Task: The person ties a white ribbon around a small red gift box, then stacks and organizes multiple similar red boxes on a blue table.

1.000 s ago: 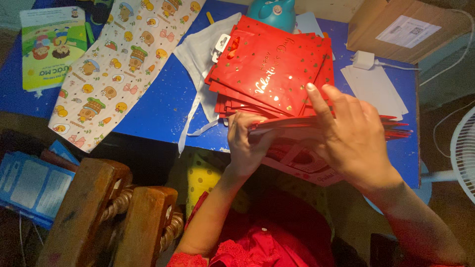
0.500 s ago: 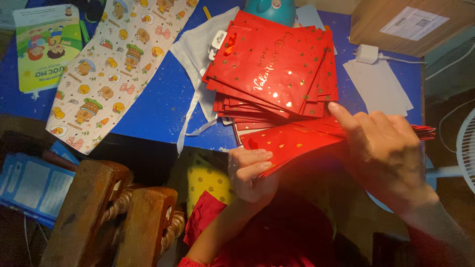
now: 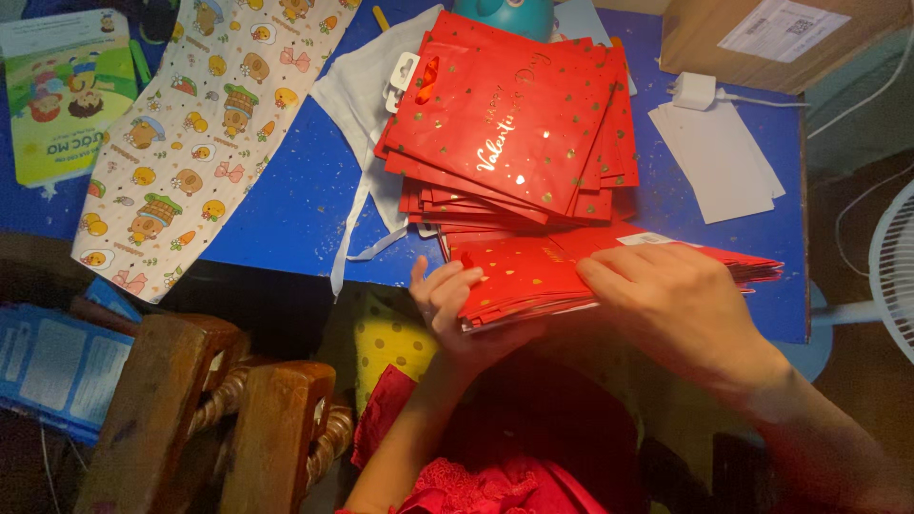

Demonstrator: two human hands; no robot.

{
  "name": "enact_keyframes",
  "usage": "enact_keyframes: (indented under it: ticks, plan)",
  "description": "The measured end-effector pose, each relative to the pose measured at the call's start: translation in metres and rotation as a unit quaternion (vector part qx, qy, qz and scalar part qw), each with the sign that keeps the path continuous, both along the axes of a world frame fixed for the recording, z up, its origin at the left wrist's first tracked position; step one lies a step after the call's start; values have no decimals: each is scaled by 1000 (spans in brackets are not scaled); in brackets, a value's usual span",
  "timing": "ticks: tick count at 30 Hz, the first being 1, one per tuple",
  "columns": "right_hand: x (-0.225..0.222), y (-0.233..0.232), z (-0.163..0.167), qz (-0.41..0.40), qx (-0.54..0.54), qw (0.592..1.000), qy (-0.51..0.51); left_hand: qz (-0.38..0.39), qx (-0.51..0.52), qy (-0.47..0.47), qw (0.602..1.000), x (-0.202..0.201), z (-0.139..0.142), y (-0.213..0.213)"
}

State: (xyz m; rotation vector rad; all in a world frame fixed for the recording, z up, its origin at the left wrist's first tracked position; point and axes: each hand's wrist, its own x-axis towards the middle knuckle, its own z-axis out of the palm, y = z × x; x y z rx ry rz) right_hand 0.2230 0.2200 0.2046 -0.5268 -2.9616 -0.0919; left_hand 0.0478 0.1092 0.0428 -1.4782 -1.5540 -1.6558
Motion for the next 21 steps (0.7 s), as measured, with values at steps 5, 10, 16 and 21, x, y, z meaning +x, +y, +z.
enact_keyframes:
  ticks: [5, 10, 16, 21]
  plan:
    - [5, -8, 5, 45, -19, 999, 4, -67, 44, 14, 997, 8, -25, -21]
    - [-8, 9, 3, 11, -25, 1000, -7, -66, 32, 18, 997, -7, -35, -1]
    - [-33, 45, 1, 17, 27, 999, 29, -19, 92, 19, 995, -29, -23, 50]
    - [-39, 54, -3, 1, 45, 999, 25, -17, 71, 18, 997, -40, -18, 63]
